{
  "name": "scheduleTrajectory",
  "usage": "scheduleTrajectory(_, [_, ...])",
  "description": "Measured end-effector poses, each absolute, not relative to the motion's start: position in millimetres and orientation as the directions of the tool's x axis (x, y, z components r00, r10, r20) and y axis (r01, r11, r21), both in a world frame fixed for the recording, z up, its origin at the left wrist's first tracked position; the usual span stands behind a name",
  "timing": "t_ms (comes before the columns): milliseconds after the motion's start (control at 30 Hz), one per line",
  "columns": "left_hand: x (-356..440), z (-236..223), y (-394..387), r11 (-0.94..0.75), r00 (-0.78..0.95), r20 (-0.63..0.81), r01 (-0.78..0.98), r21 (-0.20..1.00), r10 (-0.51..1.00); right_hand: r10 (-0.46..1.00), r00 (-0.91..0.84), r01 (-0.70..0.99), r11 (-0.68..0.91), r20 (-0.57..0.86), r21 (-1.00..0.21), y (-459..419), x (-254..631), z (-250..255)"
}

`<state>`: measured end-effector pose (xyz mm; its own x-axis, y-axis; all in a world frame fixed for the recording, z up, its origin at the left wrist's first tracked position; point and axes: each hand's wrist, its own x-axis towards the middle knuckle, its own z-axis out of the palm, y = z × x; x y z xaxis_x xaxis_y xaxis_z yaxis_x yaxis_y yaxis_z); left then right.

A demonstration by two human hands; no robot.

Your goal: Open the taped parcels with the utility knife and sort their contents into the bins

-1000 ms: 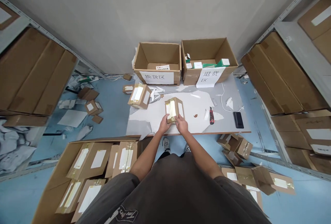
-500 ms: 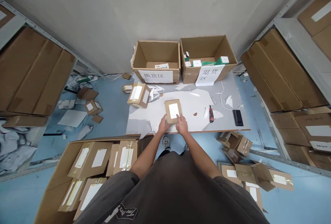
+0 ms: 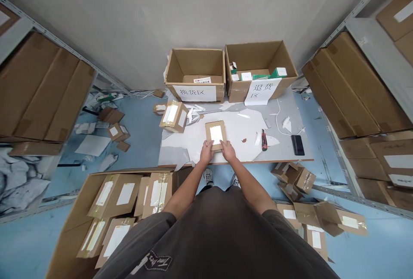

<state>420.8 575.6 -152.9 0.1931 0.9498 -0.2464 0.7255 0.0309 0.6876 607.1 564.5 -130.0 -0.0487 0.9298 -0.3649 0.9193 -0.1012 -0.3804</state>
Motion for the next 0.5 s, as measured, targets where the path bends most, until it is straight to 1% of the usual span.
scheduleTrajectory(100, [412, -156, 580, 0.031, 0.192, -0.202, 0.646, 0.763, 0.960, 0.962, -0.058, 0.920, -0.053, -0.268, -0.389, 564, 607, -121])
scheduleTrajectory(167, [409, -160, 583, 0.045, 0.185, -0.186, 0.582, 0.812, 0.965, 0.981, -0.079, 0.917, 0.001, -0.179, -0.399, 564, 604, -114])
scheduleTrajectory(267, [409, -170, 583, 0.099, 0.160, -0.199, 0.485, 0.869, 0.967, 0.985, -0.147, 0.907, 0.096, -0.093, -0.410, 564, 594, -105])
scheduleTrajectory(300, [409, -174, 583, 0.133, 0.153, -0.226, 0.459, 0.878, 0.962, 0.981, -0.168, 0.905, 0.116, -0.094, -0.410, 564, 589, -104])
scheduleTrajectory(367, [408, -180, 580, 0.237, 0.147, -0.330, 0.441, 0.866, 0.932, 0.968, -0.217, 0.900, 0.150, -0.124, -0.409, 562, 577, -104])
scheduleTrajectory(433, [404, -184, 578, 0.346, 0.125, -0.450, 0.472, 0.811, 0.884, 0.942, -0.304, 0.876, 0.217, -0.144, -0.430, 558, 567, -107])
scheduleTrajectory(500, [399, -184, 577, 0.387, 0.093, -0.497, 0.513, 0.767, 0.863, 0.916, -0.380, 0.840, 0.283, -0.130, -0.463, 553, 562, -112])
